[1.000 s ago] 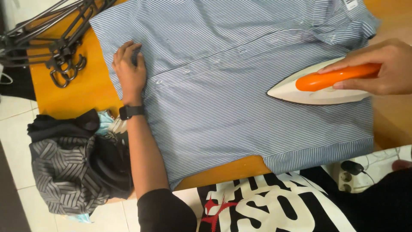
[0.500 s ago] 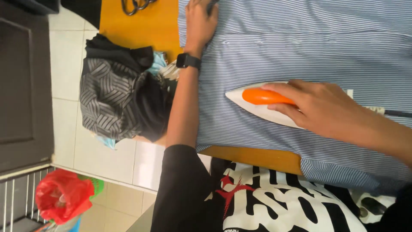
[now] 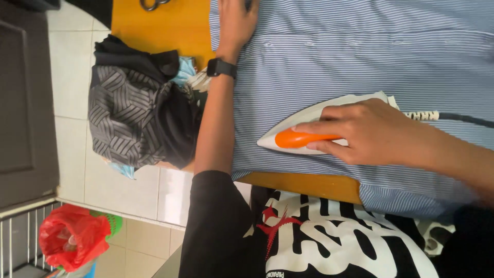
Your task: Ironing a blue and white striped shirt on a wooden table.
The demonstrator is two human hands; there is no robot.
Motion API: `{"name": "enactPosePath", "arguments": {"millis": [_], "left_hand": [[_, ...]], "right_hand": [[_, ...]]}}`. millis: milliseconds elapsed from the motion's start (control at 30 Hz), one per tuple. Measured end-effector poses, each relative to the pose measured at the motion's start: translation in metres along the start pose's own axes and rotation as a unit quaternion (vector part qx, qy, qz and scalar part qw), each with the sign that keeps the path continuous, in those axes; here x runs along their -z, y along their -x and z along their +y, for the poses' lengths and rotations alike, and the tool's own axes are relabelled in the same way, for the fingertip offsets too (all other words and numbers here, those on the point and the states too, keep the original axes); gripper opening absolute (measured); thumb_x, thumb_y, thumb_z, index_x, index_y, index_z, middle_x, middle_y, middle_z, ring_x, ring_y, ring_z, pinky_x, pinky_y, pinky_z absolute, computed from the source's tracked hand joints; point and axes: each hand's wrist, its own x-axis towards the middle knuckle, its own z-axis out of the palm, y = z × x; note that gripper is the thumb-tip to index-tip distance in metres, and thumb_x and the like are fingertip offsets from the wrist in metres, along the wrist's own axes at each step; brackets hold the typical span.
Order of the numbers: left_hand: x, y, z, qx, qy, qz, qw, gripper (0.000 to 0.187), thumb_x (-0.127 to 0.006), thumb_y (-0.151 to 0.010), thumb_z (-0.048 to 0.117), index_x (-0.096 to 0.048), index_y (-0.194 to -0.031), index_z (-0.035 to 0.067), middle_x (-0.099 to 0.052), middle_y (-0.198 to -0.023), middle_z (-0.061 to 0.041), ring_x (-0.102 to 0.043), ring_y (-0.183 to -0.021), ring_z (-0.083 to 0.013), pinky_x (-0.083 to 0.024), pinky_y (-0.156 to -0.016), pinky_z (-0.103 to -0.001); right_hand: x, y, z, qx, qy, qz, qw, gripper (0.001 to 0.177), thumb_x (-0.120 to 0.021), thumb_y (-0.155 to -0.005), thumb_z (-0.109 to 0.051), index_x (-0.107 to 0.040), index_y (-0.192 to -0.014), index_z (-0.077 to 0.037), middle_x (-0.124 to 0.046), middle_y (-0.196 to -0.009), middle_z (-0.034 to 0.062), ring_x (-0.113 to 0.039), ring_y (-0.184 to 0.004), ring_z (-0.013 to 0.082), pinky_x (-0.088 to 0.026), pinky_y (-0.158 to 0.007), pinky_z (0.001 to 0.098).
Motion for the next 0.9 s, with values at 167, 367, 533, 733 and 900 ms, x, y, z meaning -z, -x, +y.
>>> {"name": "enactPosePath", "arguments": {"millis": [167,367,533,733,900], "left_hand": [[0.036,-0.009,0.039,-0.068,0.051,-0.010,0.996,0.017,-0.069,-0.093,0.012,-0.074,-0.109,0.016,-0.073,-0.112,-0.011,-0.061,-0.108,-0.0360,-0.042,-0.093,-0.048],[0.049,-0.012,0.049,-0.079,0.069,-0.038,0.994,0.023,-0.066,-0.094,0.006,-0.076,-0.114,0.014,-0.070,-0.126,-0.011,-0.061,-0.115,-0.0350,-0.042,-0.100,-0.048],[0.054,-0.013,0.053,-0.112,0.064,-0.033,0.991,0.025,-0.066,-0.093,-0.001,-0.077,-0.115,0.003,-0.071,-0.125,-0.021,-0.064,-0.116,-0.0399,-0.043,-0.101,-0.052],[0.055,-0.012,0.053,-0.098,0.057,-0.037,0.993,0.024,-0.066,-0.093,-0.001,-0.076,-0.115,0.004,-0.070,-0.127,-0.019,-0.063,-0.118,-0.0387,-0.041,-0.102,-0.052],[0.050,-0.009,0.050,-0.067,0.030,-0.032,0.997,0.023,-0.065,-0.094,0.004,-0.075,-0.114,0.011,-0.069,-0.128,-0.013,-0.060,-0.116,-0.0381,-0.043,-0.097,-0.053]], "right_hand": [[0.037,0.055,0.017,-0.169,-0.091,-0.231,0.954,0.054,-0.053,-0.092,-0.058,-0.054,-0.145,-0.052,-0.070,-0.082,-0.0131,-0.069,-0.062,0.0108,-0.052,-0.043,0.0284],[0.074,0.155,0.062,-0.425,-0.136,-0.343,0.827,0.060,-0.076,-0.080,-0.056,-0.063,-0.136,-0.073,-0.079,-0.072,-0.0238,-0.061,-0.057,0.0036,-0.046,-0.060,0.0208],[0.070,0.259,0.101,-0.478,-0.214,-0.125,0.843,0.062,-0.094,-0.062,-0.025,-0.087,-0.121,-0.041,-0.099,-0.095,-0.0155,-0.073,-0.061,0.0095,-0.048,-0.060,0.0222],[0.070,0.262,0.096,-0.461,-0.184,-0.057,0.866,0.055,-0.092,-0.063,-0.026,-0.087,-0.116,-0.037,-0.095,-0.091,-0.0100,-0.073,-0.065,0.0069,-0.045,-0.063,0.0220],[0.059,0.215,0.069,-0.374,-0.130,0.004,0.918,0.049,-0.081,-0.071,-0.036,-0.079,-0.120,-0.040,-0.085,-0.083,-0.0118,-0.062,-0.050,0.0092,-0.042,-0.053,0.0212]]}}
